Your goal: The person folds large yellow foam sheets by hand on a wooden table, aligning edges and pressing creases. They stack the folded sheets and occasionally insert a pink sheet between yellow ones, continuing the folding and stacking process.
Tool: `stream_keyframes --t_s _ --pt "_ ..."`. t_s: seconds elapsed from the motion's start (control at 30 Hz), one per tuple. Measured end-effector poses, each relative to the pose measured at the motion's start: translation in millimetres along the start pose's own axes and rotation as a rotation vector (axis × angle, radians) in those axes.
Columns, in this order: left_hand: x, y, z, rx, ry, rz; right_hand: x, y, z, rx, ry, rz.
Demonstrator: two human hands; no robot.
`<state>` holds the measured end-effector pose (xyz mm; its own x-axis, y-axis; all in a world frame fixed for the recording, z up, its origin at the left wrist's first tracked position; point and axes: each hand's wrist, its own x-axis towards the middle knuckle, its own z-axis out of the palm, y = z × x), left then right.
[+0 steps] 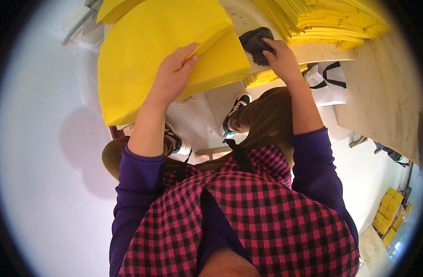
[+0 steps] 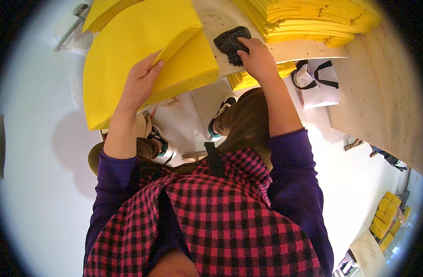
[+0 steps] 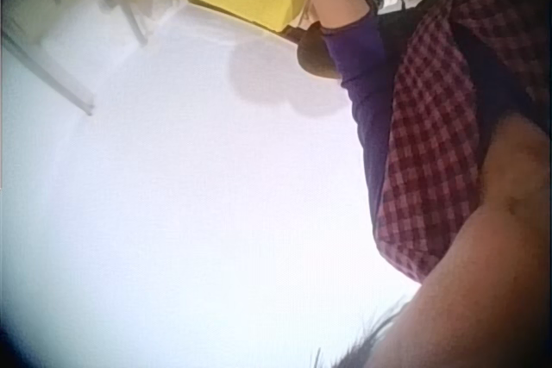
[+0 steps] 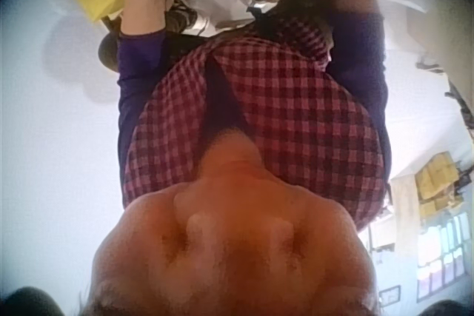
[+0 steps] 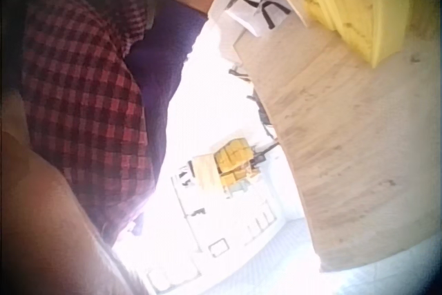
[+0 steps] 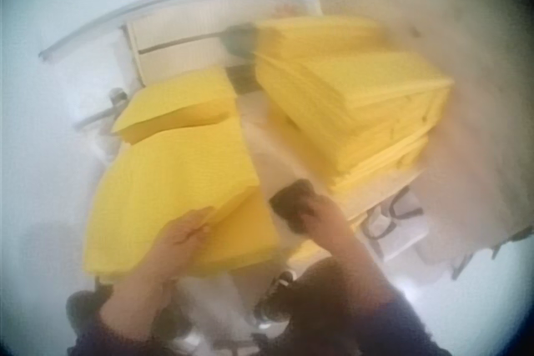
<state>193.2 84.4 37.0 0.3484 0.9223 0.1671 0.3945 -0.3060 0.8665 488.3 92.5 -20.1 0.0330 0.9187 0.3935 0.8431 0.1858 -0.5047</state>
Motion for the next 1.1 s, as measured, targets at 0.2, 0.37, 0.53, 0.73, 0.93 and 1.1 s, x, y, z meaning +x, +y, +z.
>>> stream_keyframes --t_s 0.2,0.37,0.53,0.73,0.93,1.1 --pt "1.5 -5.9 1.0 0.007 -0.001 0.053 -5.7 -57.7 -21.4 0.620 -0.063 0.156" --pt "0.6 -6.7 2.0 0.009 0.008 0.081 21.8 -81.9 -14.9 0.292 0.097 -0.234" --pt "-0.3 -3.1 -0.4 0.032 -0.030 0.093 47.5 -83.7 -0.5 0.354 -0.018 -0.484" --pt "-3.2 5.1 0.1 0.337 0.008 0.250 45.7 -72.0 7.6 0.390 -0.213 -0.442" --pt "-34.2 13.5 -12.3 0.802 0.063 0.241 41.0 -69.4 9.7 0.512 -0.273 -0.373" --pt "-62.2 6.9 -42.6 0.919 0.123 0.169 40.4 -67.9 10.2 0.543 -0.277 -0.371"
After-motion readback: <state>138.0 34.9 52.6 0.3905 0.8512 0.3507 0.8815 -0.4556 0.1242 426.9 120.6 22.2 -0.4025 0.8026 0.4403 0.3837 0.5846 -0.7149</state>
